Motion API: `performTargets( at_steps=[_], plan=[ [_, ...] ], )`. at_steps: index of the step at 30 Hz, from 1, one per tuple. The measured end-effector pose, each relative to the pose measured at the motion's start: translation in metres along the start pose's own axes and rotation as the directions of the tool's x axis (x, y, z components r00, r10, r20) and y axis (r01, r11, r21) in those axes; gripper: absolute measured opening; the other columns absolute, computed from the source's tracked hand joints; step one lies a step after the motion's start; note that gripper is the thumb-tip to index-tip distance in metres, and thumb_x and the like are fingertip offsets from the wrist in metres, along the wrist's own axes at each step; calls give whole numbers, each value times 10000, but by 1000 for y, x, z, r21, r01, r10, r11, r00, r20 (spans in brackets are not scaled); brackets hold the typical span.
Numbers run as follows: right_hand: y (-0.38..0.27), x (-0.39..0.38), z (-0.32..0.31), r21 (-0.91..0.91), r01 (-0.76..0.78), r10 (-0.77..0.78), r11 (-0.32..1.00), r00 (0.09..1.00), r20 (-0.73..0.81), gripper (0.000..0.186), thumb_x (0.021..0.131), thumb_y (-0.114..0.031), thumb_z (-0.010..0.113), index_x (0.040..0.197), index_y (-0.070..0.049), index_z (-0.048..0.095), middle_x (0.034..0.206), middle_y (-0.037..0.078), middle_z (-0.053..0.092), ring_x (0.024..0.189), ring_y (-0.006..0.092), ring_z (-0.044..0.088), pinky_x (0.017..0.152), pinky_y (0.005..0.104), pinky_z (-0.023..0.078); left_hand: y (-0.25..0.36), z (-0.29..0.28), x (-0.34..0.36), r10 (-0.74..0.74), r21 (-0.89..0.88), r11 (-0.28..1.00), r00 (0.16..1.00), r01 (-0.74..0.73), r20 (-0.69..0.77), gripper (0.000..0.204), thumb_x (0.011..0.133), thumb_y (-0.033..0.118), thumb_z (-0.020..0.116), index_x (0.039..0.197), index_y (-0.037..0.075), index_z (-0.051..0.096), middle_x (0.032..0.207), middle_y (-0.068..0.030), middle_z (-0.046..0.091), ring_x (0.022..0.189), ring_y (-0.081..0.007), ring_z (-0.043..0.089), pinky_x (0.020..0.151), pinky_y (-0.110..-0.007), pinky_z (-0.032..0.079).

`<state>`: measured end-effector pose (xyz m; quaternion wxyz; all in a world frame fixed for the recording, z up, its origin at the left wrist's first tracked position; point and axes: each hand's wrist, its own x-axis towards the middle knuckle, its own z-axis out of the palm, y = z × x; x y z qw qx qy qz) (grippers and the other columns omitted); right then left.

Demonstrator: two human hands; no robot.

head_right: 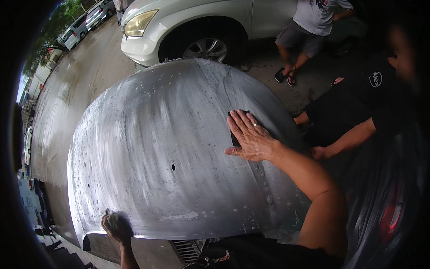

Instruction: The person sands a large curved car hood with a sanding block in their right hand while wiping the surface with a green cloth in their left hand. They repeatedly rub the hood in circular and linear motions, occasionally pausing to wipe away residue.

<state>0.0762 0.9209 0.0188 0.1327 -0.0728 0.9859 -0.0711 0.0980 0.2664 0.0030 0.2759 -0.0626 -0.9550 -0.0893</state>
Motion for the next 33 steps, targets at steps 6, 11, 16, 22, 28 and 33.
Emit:
performTargets(
  at_steps=[6,11,16,22,28,33],
  plan=[
    [28,241,-48,188,-98,117,977,989,-94,1252,868,-962,211,1682,-19,85,1754,223,57,1629,386,12,1331,540,69,4,-4,3,2,-6,1000,999,-2,47,434,942,264,744,1256,20,570,1233,-201,613,1180,-398,600,1023,-501,473],
    [40,370,-93,266,-331,341,905,940,10,1205,901,-940,195,1679,-21,145,1756,188,128,1635,325,63,1341,467,98,1,-10,18,26,-25,999,998,-24,55,488,855,241,792,1236,25,577,1235,-225,626,1190,-434,602,1022,-532,474],
    [7,309,-73,176,-124,144,977,983,-111,1229,888,-947,174,1678,-8,108,1757,192,110,1635,333,59,1340,481,76,2,-6,14,5,-27,1000,1000,-5,28,450,861,179,757,1238,8,580,1222,-242,630,1189,-449,599,1028,-535,471],
    [-87,40,5,-38,147,-150,988,983,-105,1182,937,-878,248,1667,33,59,1739,269,50,1631,380,14,1330,533,66,5,-5,8,7,-86,996,1000,-7,0,414,871,166,739,1220,-1,593,1212,-246,635,1175,-453,605,1026,-540,473],
    [-106,-3,4,-44,128,-129,991,992,-13,1198,926,-894,207,1664,39,64,1736,279,33,1626,396,-7,1334,533,63,4,-2,13,63,-136,989,998,-64,-11,437,862,186,745,1221,-10,592,1223,-259,630,1170,-454,603,1017,-552,476],
    [-64,217,-41,21,24,-23,999,997,-75,1212,904,-924,171,1676,3,55,1754,221,46,1633,357,20,1338,502,52,-2,-10,2,28,-100,995,999,-25,25,462,843,197,749,1222,-12,587,1215,-279,623,1155,-471,604,1012,-557,476]
  ],
)
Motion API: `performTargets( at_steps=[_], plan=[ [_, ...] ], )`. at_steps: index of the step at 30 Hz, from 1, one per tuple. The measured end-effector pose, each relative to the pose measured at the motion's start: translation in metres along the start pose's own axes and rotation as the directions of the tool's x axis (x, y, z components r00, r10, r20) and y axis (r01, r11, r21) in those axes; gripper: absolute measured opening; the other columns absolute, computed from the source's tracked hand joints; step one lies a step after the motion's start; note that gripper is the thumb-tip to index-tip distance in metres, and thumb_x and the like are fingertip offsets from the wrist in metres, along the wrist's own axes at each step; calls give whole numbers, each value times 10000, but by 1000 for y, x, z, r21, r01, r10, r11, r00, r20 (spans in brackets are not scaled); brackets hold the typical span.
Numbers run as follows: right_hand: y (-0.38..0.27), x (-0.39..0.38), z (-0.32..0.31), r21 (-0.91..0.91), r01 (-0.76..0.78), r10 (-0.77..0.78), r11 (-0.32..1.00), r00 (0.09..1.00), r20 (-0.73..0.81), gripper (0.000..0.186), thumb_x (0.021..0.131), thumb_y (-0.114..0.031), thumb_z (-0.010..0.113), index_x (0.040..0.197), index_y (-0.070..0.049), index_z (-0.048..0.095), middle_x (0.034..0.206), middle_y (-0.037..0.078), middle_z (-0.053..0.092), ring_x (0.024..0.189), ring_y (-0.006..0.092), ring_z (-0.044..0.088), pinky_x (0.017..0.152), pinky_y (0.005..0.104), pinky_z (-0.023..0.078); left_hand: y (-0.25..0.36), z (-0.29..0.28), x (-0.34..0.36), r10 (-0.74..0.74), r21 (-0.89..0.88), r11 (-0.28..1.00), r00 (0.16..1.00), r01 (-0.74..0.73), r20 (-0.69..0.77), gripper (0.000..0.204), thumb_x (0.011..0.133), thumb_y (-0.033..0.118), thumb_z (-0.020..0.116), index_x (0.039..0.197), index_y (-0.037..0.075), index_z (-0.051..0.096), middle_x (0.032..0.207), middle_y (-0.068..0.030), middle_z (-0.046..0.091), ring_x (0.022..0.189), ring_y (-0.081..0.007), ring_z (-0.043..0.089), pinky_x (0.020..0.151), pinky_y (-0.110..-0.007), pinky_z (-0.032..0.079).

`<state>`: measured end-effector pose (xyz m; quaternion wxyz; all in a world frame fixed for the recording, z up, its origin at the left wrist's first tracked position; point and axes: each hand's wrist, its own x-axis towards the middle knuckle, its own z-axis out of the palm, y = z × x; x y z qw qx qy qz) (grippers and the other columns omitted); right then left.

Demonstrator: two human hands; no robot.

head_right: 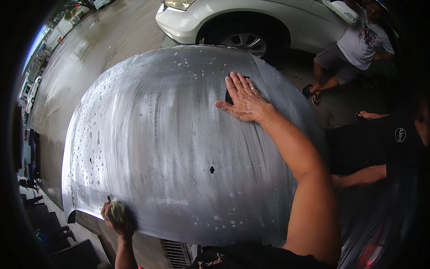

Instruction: The person sands a large curved car hood with a sanding block in their right hand while wiping the surface with a green cloth in their left hand. They repeatedly rub the hood in circular and linear motions, occasionally pausing to wipe away residue.

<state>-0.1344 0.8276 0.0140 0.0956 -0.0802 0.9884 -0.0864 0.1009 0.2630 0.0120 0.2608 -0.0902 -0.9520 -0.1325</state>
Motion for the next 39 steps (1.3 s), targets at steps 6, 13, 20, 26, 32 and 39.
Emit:
performTargets(
  at_steps=[6,13,20,26,32,39],
  plan=[
    [57,181,-36,98,-343,338,934,939,58,1209,910,-930,154,1671,9,130,1749,206,147,1632,328,97,1333,483,108,2,-4,13,-7,-34,999,1000,8,23,486,820,181,753,1236,4,575,1208,-285,623,1132,-483,608,990,-563,485],
    [-29,-5,6,49,-59,60,997,998,-36,1223,900,-929,152,1672,17,72,1759,213,45,1635,348,25,1342,486,49,-3,-4,8,-16,-52,998,1000,16,0,501,821,205,784,1237,16,579,1220,-266,632,1140,-470,610,987,-556,485],
    [-110,-270,48,4,114,-113,994,989,96,1104,970,-843,185,1681,-14,24,1757,222,-10,1632,366,-39,1333,532,31,5,10,19,33,-53,998,999,-34,-28,492,829,218,796,1225,10,590,1237,-253,633,1153,-453,610,996,-554,477],
    [-60,-45,12,-2,80,-80,997,997,13,1177,914,-910,125,1682,-18,74,1760,203,37,1635,341,1,1339,509,36,1,1,5,-1,-72,997,1000,3,26,464,843,189,753,1233,-9,595,1238,-267,623,1183,-460,601,1036,-545,473],
    [8,185,-33,141,-227,228,964,974,9,1183,908,-931,174,1666,-24,212,1740,191,203,1624,344,137,1330,504,102,-2,-12,9,-7,-29,1000,999,8,38,468,814,179,743,1218,7,580,1213,-276,623,1118,-467,614,980,-565,492],
    [0,122,-28,98,-282,289,954,955,-68,1187,920,-917,183,1669,4,156,1747,209,150,1630,354,82,1334,495,78,1,6,21,-24,-85,996,1000,23,-7,453,801,134,733,1209,11,578,1206,-283,622,1110,-482,612,970,-556,492]
  ],
)
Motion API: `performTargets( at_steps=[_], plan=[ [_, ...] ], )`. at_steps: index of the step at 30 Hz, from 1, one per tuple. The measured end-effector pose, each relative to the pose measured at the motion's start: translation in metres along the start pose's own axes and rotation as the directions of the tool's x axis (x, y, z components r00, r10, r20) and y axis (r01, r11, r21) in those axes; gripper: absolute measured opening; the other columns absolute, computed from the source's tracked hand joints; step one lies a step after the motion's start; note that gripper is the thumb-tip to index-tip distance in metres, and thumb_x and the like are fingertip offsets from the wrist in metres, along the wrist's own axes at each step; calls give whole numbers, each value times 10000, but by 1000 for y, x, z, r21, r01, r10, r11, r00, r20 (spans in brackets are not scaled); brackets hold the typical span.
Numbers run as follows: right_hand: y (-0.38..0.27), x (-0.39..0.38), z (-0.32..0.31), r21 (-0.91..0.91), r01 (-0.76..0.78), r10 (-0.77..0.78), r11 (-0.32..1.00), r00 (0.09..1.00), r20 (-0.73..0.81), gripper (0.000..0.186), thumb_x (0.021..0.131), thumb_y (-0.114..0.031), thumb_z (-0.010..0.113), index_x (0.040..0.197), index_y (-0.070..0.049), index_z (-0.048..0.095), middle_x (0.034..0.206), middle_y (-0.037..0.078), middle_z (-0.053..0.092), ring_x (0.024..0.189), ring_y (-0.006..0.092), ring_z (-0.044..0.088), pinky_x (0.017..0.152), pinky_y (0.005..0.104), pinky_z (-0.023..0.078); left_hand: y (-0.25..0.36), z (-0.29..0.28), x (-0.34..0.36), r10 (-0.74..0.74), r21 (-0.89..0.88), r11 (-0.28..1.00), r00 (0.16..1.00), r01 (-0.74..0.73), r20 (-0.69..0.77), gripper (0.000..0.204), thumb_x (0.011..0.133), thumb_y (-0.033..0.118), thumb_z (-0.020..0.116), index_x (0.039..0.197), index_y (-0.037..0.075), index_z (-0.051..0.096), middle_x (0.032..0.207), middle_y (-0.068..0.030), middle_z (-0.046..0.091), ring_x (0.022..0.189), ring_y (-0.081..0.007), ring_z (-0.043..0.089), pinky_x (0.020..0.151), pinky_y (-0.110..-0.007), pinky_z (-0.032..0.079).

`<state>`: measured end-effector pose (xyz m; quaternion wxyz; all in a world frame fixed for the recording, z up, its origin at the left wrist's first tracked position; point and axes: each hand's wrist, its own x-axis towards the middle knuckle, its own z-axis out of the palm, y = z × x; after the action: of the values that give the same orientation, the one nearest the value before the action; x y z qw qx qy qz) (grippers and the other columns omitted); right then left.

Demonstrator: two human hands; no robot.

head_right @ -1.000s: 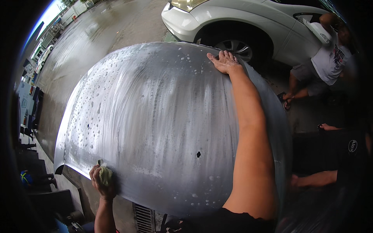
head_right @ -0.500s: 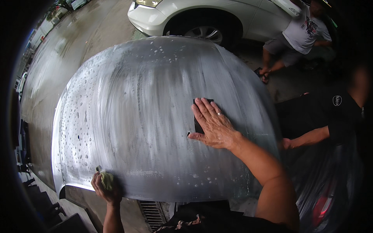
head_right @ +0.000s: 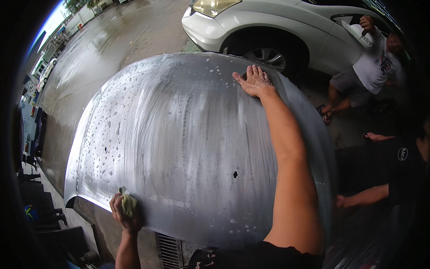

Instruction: The person sands a large curved car hood with a sanding block in their right hand while wiping the surface with a green cloth in their left hand. They repeatedly rub the hood in circular and linear motions, occasionally pausing to wipe away residue.

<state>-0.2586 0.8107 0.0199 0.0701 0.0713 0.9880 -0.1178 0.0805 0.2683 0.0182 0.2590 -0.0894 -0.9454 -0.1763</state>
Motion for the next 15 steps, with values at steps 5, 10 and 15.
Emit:
performTargets(
  at_steps=[5,10,15],
  plan=[
    [1,-260,41,-51,256,-249,965,961,117,1158,944,-878,201,1676,-1,11,1761,204,-22,1633,343,-59,1340,491,2,-2,-10,-16,-30,50,998,1000,31,-5,482,814,181,777,1218,5,581,1245,-273,619,1151,-473,602,993,-557,483],
    [20,-403,49,-84,301,-281,950,941,187,1103,973,-837,177,1677,-12,-21,1759,208,-21,1634,346,-37,1339,508,20,1,5,-6,21,10,1000,1000,-21,-8,506,818,213,779,1236,5,584,1236,-267,623,1159,-463,605,1007,-560,479],
    [40,-204,21,-74,263,-255,962,962,99,1155,933,-889,163,1681,-16,57,1757,204,52,1637,330,2,1340,507,44,-4,-3,-16,24,-1,1000,1000,-24,14,509,837,223,744,1252,-18,577,1217,-270,621,1153,-464,602,1000,-563,484]
  ],
)
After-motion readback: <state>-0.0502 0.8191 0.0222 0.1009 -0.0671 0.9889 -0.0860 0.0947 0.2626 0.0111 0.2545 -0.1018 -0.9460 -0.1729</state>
